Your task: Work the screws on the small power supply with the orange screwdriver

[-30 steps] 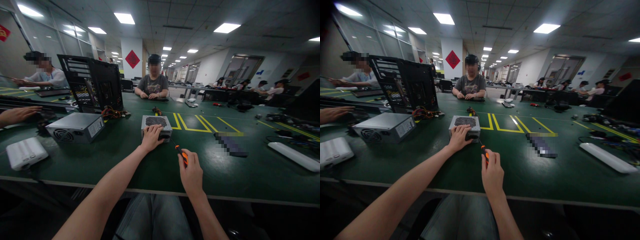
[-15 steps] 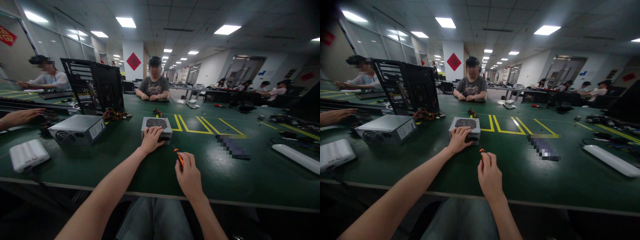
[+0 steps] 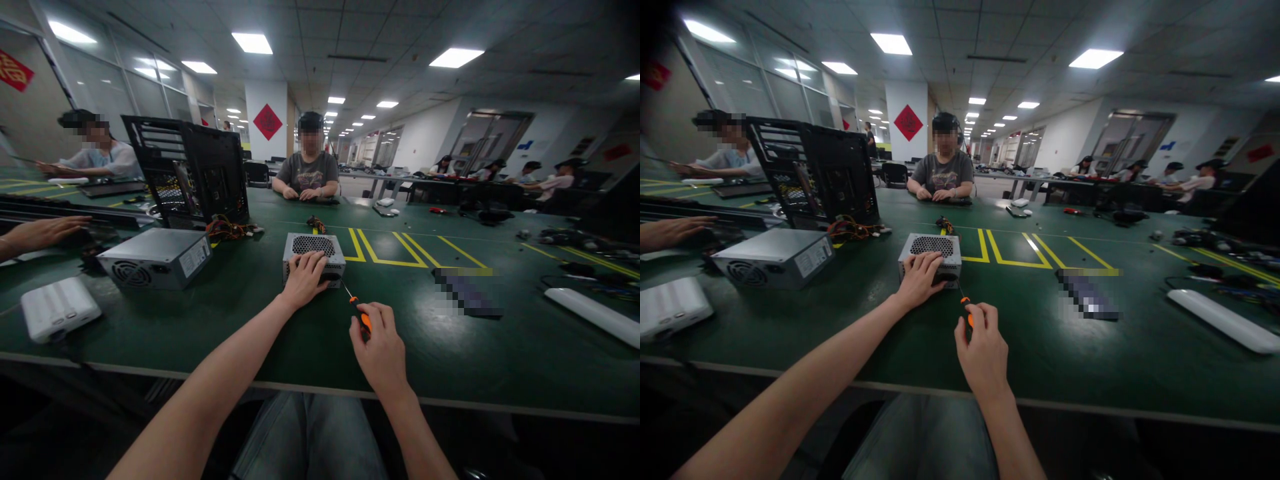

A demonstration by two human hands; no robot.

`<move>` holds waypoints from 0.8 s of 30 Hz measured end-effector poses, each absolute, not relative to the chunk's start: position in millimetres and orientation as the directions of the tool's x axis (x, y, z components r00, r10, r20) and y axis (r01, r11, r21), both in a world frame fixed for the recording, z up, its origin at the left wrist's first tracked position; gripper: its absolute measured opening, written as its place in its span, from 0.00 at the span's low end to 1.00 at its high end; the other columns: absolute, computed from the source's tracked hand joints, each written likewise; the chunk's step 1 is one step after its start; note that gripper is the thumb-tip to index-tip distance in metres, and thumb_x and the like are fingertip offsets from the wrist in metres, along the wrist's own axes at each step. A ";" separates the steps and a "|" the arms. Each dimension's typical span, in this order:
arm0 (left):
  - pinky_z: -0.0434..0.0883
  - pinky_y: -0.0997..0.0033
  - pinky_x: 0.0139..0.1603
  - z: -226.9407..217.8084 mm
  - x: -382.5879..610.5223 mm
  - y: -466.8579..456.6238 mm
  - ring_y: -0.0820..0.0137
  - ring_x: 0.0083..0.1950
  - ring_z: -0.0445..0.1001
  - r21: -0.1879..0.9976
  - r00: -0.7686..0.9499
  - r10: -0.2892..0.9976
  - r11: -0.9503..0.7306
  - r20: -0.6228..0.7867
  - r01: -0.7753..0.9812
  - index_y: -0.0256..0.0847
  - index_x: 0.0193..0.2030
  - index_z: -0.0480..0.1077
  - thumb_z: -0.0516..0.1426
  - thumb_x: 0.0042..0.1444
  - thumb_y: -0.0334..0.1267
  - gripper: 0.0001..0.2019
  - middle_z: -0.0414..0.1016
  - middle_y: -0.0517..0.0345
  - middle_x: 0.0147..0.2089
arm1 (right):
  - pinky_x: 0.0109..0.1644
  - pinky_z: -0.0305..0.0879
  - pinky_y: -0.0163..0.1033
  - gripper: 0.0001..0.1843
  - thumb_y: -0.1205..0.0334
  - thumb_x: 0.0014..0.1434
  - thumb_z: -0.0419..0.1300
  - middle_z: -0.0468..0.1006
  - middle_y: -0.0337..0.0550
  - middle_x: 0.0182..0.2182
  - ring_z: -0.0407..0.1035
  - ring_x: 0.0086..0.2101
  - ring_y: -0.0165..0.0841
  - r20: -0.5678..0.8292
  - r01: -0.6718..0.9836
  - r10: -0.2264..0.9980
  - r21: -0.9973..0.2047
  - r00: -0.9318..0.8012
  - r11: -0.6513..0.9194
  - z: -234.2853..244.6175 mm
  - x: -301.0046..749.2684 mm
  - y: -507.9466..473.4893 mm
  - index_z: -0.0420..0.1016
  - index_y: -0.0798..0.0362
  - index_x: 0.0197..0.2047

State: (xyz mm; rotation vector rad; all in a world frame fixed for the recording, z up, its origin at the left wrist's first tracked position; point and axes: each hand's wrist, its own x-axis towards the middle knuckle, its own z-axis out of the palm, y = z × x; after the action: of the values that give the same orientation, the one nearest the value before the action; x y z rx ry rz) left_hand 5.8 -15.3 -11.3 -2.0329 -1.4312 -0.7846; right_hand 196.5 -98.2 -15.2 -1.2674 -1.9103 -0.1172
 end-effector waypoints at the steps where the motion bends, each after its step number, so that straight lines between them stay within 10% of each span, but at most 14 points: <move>1: 0.51 0.54 0.54 -11.4 6.1 -15.5 0.58 0.59 0.55 -0.096 0.275 0.644 -0.298 0.714 0.950 0.39 0.56 0.59 0.54 0.52 0.43 0.24 0.61 0.47 0.59 | 0.28 0.65 0.33 0.12 0.60 0.58 0.48 0.65 0.47 0.42 0.67 0.32 0.29 0.670 0.799 0.724 -0.340 -0.165 0.496 -15.2 195.8 -98.3 0.64 0.54 0.44; 24: 0.54 0.55 0.52 -14.9 6.8 -11.2 0.58 0.57 0.57 -0.116 0.275 0.636 -0.281 0.721 0.953 0.45 0.54 0.61 0.55 0.52 0.43 0.21 0.62 0.49 0.57 | 0.33 0.68 0.36 0.13 0.65 0.58 0.46 0.65 0.49 0.43 0.68 0.38 0.33 0.683 0.757 0.691 -0.316 -0.237 0.572 -20.5 195.4 -96.5 0.64 0.54 0.46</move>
State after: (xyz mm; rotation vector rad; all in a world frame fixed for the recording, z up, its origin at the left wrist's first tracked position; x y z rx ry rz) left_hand 6.8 -11.2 -14.9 -2.0072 -1.4240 -0.7608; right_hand 195.4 -96.5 -20.5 -1.1597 -1.9763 -0.1005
